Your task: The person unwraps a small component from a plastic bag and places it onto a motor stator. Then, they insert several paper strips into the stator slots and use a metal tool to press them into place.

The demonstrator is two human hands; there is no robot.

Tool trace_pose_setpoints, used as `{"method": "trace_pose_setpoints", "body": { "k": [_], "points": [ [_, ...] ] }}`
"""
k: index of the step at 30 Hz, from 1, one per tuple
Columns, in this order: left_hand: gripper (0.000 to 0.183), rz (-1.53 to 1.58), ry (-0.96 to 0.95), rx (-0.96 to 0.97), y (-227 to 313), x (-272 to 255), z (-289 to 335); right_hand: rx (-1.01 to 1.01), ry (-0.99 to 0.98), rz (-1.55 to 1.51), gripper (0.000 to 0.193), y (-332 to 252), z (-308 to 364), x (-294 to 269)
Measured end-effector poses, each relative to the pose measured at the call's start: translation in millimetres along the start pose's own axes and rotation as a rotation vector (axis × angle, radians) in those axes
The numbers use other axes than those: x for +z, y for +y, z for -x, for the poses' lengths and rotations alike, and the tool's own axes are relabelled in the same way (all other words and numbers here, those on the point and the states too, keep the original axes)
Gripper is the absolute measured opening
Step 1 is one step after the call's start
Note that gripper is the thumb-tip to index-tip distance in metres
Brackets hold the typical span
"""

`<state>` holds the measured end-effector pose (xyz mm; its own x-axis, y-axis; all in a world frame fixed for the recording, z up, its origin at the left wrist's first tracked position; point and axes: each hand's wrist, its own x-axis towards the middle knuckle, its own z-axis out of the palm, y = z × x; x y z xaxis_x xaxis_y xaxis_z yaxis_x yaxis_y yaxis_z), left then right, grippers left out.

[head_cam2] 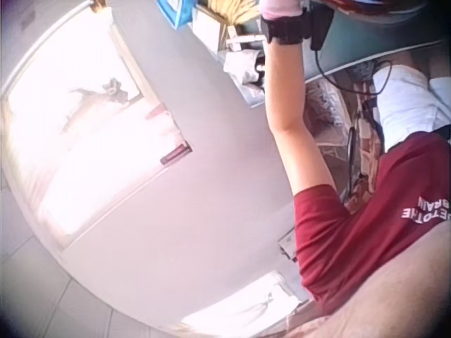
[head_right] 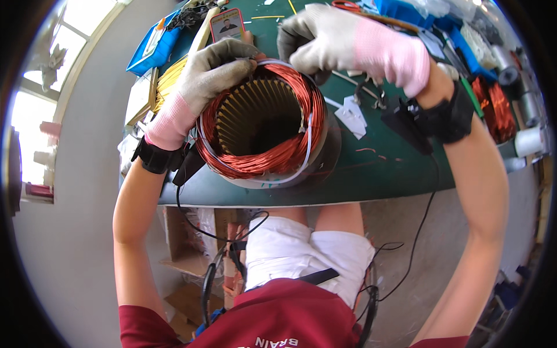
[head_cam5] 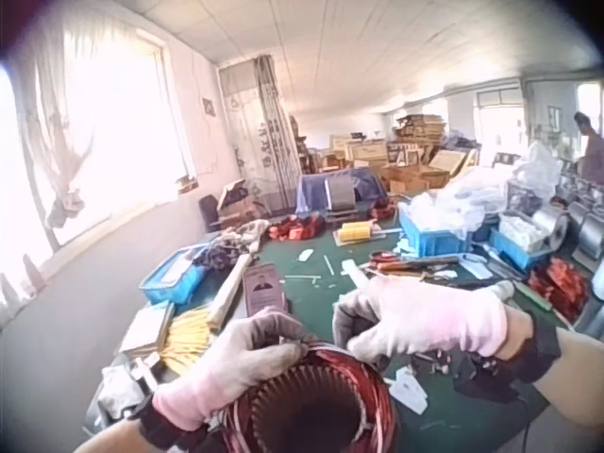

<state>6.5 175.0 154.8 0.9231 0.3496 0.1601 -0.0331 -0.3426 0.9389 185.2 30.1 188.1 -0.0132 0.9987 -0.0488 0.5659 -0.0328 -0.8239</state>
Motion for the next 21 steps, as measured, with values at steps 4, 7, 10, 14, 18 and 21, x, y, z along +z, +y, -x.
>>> {"method": "trace_pose_setpoints", "body": {
  "k": [4, 7, 10, 14, 18, 21],
  "points": [
    [0.026, -0.299, 0.003, 0.033, 10.5, -2.3, -2.5, 0.304, -0.17, 0.051, 0.024, -35.1, 6.2, -13.8],
    [0.018, -0.624, -0.068, 0.151, 30.7, 2.1, -8.9, 0.206, -0.19, -0.061, 0.024, -20.2, 15.8, -21.3],
    [0.011, -0.975, -0.127, 0.334, 30.6, 4.4, -12.1, 0.2, -0.197, 0.008, 0.025, -29.8, 18.4, -23.8],
    [0.01, -1.227, -0.174, 0.43, 30.1, 4.2, -15.2, 0.182, -0.219, 0.046, 0.025, -27.2, 17.0, -24.3],
    [0.013, -1.081, -0.229, 0.401, 32.4, 3.8, -16.9, 0.128, -0.218, -0.014, 0.027, -18.7, 18.3, -21.1],
    [0.015, -1.01, -0.245, 0.362, 30.7, -2.5, -15.3, 0.14, -0.187, -0.047, 0.026, -22.8, 13.9, -15.1]
  ]
}}
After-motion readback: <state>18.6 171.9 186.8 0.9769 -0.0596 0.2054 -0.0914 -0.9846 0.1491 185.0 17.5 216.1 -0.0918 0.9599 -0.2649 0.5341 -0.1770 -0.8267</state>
